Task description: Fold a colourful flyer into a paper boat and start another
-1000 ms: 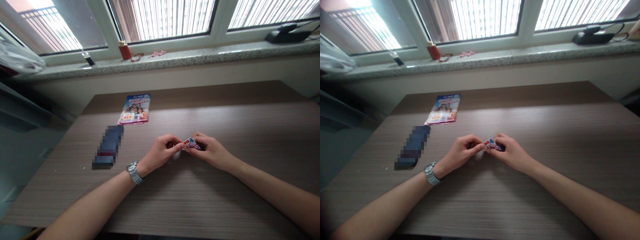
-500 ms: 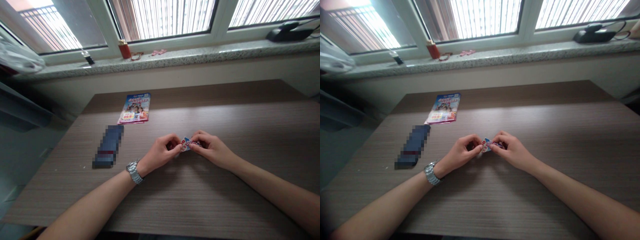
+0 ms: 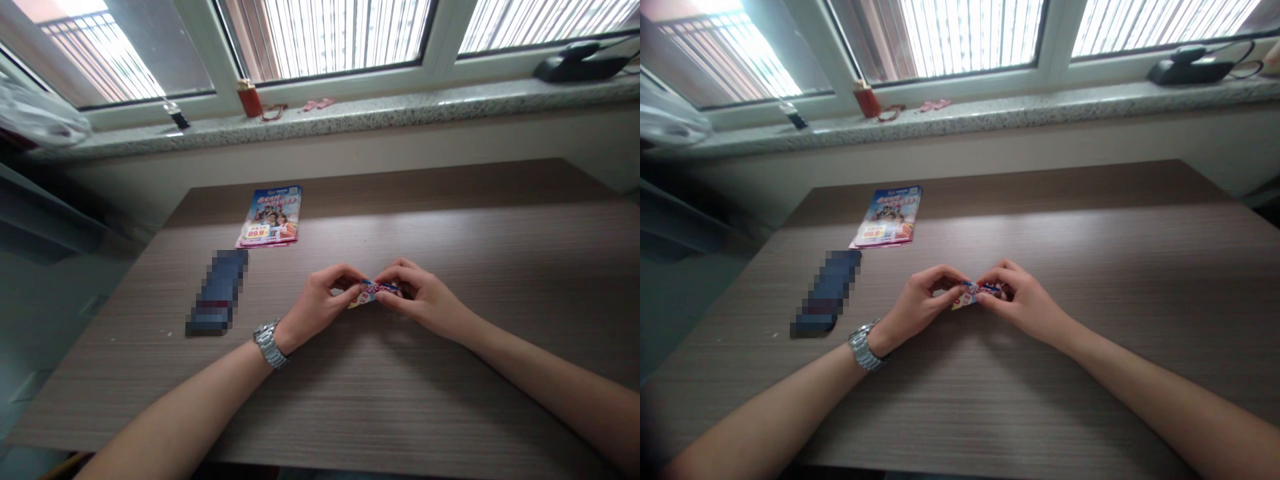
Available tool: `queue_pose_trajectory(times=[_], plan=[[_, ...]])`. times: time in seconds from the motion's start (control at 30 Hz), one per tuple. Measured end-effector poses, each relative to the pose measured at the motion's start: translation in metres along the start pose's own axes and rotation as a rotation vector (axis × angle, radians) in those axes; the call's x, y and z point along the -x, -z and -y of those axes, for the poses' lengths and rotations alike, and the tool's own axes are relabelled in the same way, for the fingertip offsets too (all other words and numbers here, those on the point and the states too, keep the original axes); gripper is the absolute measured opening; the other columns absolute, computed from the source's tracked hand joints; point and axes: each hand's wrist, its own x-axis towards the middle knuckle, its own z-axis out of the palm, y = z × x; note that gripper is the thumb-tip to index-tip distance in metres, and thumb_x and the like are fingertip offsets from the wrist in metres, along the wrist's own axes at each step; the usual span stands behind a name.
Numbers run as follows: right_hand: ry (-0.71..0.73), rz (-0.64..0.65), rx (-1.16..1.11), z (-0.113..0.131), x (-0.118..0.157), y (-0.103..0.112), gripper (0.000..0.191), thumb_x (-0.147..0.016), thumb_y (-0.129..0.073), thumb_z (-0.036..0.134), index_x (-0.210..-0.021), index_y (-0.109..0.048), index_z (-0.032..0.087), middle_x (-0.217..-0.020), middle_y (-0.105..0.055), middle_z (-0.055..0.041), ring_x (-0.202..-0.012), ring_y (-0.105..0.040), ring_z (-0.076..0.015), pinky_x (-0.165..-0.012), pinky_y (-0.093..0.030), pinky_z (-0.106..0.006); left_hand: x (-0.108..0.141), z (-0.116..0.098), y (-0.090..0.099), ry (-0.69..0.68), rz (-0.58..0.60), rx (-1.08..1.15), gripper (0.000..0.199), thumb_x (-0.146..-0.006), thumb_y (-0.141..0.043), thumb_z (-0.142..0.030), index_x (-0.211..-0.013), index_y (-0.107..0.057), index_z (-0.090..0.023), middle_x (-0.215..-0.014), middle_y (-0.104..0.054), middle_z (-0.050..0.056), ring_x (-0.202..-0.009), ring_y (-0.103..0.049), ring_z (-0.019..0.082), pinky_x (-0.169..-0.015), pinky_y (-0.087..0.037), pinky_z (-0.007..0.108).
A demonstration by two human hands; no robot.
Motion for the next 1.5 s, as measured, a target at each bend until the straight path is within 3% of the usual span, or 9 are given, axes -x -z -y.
queue_pose_trajectory(times=[0.13, 0.23, 0.37, 0.67, 0.83, 1.0, 1.5], plan=[[-0.053, -0.111, -0.07, -0.0026, -0.0007, 0.0026, 0.028, -0.087, -0.071, 0.046, -0.101, -0.069, 0.023, -0.085, -0.058, -0.0012, -0.069, -0.055, -0.0152, -0.06, -0.045, -0.029, -0.0002, 0.0049, 0.0038, 0.046, -0.087, 0.048, 0.016, -0.092, -0.07, -0.029, -0.099, -0.069, -0.015, -0.094, -0.074, 0.005, -0.084, -0.07, 0.014, -0.078, -0.056, 0.023], [-0.117, -0.101, -0.156, -0.0036, -0.0003, 0.0041, 0.028, -0.087, -0.071, 0.047, -0.099, -0.068, 0.022, -0.077, -0.064, 0.0001, -0.068, -0.059, -0.0154, -0.061, -0.047, -0.029, -0.0006, 0.007, 0.0041, 0.057, -0.11, 0.082, 0.017, -0.09, -0.072, -0.031, -0.097, -0.069, -0.015, -0.093, -0.074, 0.005, -0.084, -0.071, 0.014, -0.077, -0.057, 0.023], [-0.171, -0.068, -0.313, -0.0044, 0.0006, 0.0034, 0.027, -0.086, -0.074, 0.045, -0.1, -0.066, 0.023, -0.09, -0.075, -0.0024, -0.079, -0.07, -0.017, -0.073, -0.055, -0.03, -0.0012, 0.0079, 0.003, 0.058, -0.098, 0.082, 0.017, -0.09, -0.073, -0.031, -0.097, -0.07, -0.015, -0.094, -0.075, 0.004, -0.085, -0.071, 0.014, -0.079, -0.057, 0.023], [-0.159, -0.095, -0.351, -0.0029, -0.0007, 0.0021, 0.023, -0.085, -0.076, 0.038, -0.099, -0.068, 0.023, -0.092, -0.077, -0.0014, -0.082, -0.072, -0.0165, -0.076, -0.057, -0.028, -0.0014, 0.0086, 0.0035, 0.067, -0.089, 0.071, 0.022, -0.092, -0.07, -0.035, -0.1, -0.072, -0.015, -0.096, -0.073, 0.007, -0.083, -0.069, 0.014, -0.074, -0.057, 0.023], [-0.157, -0.08, -0.369, -0.0015, -0.0001, 0.002, 0.023, -0.084, -0.077, 0.039, -0.098, -0.068, 0.023, -0.092, -0.077, -0.0021, -0.081, -0.071, -0.0168, -0.073, -0.056, -0.028, -0.0025, 0.0085, 0.0044, -0.007, -0.119, 0.07, 0.015, -0.091, -0.071, -0.03, -0.097, -0.074, -0.016, -0.127, -0.065, 0.011, -0.116, -0.064, 0.02, -0.094, -0.056, 0.027], [-0.155, -0.093, -0.352, -0.0004, 0.0006, 0.0029, 0.023, -0.083, -0.078, 0.04, -0.096, -0.069, 0.023, -0.09, -0.078, -0.0021, -0.08, -0.071, -0.0168, -0.073, -0.056, -0.028, -0.0019, 0.0108, 0.0023, 0.081, -0.044, 0.213, 0.019, -0.092, -0.07, -0.03, -0.104, -0.071, -0.015, -0.097, -0.075, 0.006, -0.087, -0.072, 0.015, -0.079, -0.059, 0.024], [-0.147, -0.12, -0.38, 0.0034, -0.0001, 0.0021, 0.029, -0.081, -0.079, 0.042, -0.101, -0.07, 0.023, -0.097, -0.079, -0.0045, -0.087, -0.074, -0.0197, -0.081, -0.06, -0.032, -0.0017, 0.0098, 0.0016, 0.023, -0.127, 0.198, 0.016, -0.089, -0.074, -0.023, -0.103, -0.077, -0.017, -0.098, -0.077, 0.005, -0.087, -0.072, 0.013, -0.081, -0.059, 0.022]])
